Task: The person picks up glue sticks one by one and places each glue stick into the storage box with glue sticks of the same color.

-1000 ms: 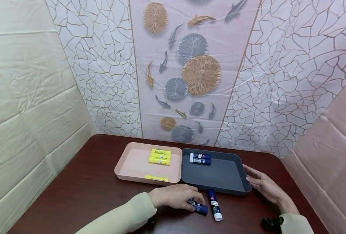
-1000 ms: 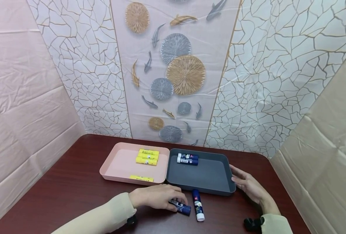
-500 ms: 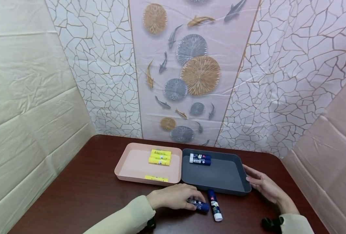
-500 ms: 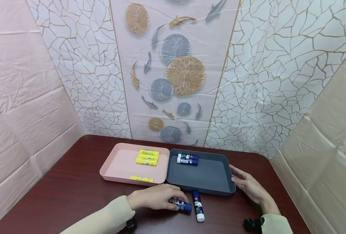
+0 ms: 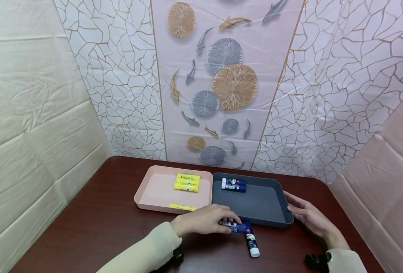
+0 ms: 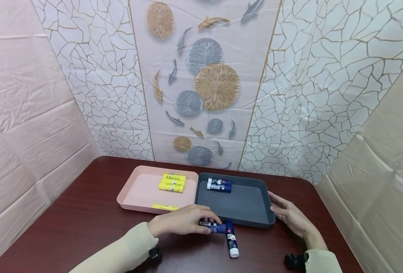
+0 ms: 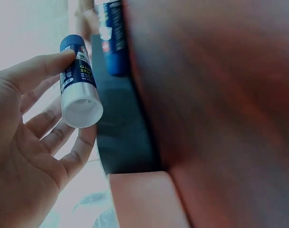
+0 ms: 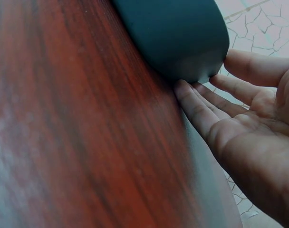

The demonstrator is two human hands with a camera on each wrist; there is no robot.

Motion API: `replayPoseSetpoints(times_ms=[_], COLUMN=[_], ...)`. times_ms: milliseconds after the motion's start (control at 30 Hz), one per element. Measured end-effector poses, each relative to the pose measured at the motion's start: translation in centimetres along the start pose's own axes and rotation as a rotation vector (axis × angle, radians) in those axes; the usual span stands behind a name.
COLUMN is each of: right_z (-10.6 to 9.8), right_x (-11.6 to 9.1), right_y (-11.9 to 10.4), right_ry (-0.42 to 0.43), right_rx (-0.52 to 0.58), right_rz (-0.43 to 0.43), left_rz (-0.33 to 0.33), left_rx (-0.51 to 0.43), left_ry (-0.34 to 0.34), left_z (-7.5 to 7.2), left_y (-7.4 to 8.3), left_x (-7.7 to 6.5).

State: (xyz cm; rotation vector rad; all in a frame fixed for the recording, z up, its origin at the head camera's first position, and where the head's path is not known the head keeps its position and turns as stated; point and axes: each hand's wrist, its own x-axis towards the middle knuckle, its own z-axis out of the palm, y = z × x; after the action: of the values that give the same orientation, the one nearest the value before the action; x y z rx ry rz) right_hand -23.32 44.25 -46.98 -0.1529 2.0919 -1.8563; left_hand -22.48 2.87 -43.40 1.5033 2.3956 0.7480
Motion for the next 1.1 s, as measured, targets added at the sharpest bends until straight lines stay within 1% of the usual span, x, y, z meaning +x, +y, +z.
replayPoseSetpoints(times_ms=[167, 300, 433, 633, 900, 1100], right_z=[0.0, 0.1, 0.1, -0.1, -0.2, 0.0], right_x=[0.0, 0.0, 0.0, 0.0, -0.1, -0.1], right_y=[0.1, 0.0, 0.0, -0.1, -0.1, -0.1], right_ry=[-0.004, -0.008, -0.007, -0.003, -0.025, -0.037], right_rx=[0.007, 0.011, 0.010, 0.003, -0.001, -0.014], right_rz=[0.005, 0.010, 0.008, 0.014, 0.004, -0.012], left_rz=[-0.004, 0.014, 0.013, 0.002, -0.013, -0.038], left_rx=[0.001, 0.026, 0.044, 0.019, 0.035, -0.003], left_ry=[0.030, 0.037, 0.034, 0.045, 0.018, 0.023], left_z=[-0.8, -1.5, -2.5, -3.9, -4.9, -5.8], left_y=[-0.1, -0.3, -0.6, -0.9, -1.1, -2.1], left_x=[0.6, 1.2, 1.8, 2.6, 4.2, 5.3])
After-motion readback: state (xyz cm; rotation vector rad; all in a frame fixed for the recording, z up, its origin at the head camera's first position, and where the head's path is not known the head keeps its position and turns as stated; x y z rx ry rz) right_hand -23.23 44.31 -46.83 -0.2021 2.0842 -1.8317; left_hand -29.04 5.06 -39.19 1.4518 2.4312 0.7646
